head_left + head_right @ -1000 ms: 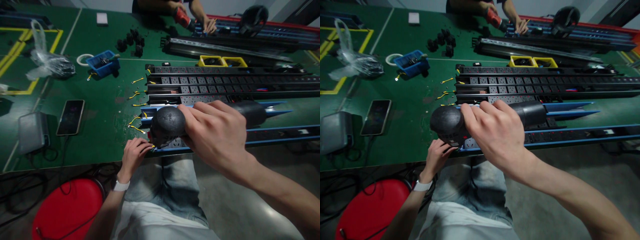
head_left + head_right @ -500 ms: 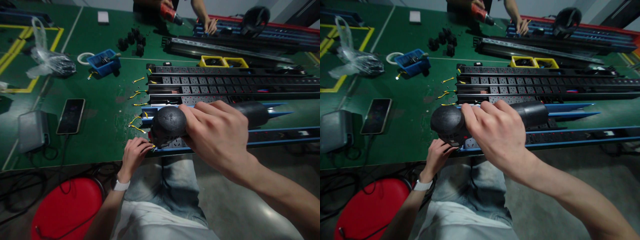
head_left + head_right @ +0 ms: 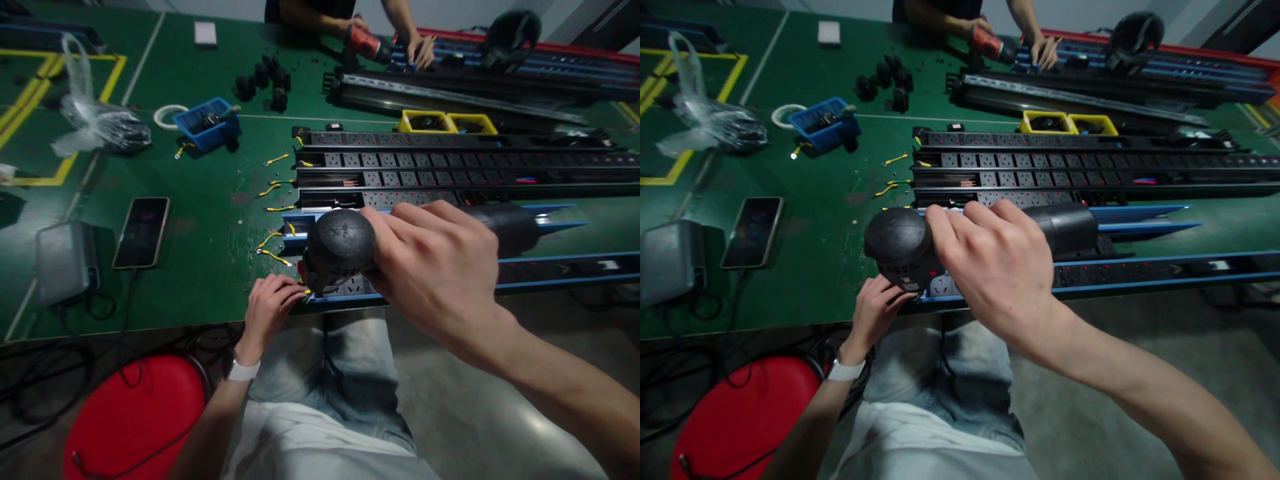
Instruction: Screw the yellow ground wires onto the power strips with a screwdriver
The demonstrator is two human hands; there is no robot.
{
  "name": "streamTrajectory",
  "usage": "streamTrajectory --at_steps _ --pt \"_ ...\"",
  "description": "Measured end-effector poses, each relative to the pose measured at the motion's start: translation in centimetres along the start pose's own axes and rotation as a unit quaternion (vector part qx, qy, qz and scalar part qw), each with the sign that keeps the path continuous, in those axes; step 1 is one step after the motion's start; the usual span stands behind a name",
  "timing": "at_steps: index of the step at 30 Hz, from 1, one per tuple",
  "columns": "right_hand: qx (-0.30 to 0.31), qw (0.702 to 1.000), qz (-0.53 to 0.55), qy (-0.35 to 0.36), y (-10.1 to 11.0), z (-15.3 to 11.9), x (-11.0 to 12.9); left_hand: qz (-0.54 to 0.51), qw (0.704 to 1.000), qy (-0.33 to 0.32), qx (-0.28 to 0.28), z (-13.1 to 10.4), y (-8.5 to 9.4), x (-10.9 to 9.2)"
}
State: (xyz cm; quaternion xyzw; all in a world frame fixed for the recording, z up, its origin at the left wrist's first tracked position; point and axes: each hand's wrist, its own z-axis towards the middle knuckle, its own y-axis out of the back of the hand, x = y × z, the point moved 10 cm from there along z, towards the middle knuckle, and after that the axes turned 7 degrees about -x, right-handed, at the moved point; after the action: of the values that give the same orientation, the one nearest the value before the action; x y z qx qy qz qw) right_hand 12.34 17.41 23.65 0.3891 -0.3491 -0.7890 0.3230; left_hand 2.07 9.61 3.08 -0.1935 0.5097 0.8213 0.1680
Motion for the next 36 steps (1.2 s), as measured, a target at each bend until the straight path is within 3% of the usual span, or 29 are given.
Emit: streamTrajectory --at_steps 36 --pt "0.006 1.000 0.002 0.004 0.10 0.05 0.17 0.009 1.000 -0.001 -0.001 -0.14 -0.12 0.07"
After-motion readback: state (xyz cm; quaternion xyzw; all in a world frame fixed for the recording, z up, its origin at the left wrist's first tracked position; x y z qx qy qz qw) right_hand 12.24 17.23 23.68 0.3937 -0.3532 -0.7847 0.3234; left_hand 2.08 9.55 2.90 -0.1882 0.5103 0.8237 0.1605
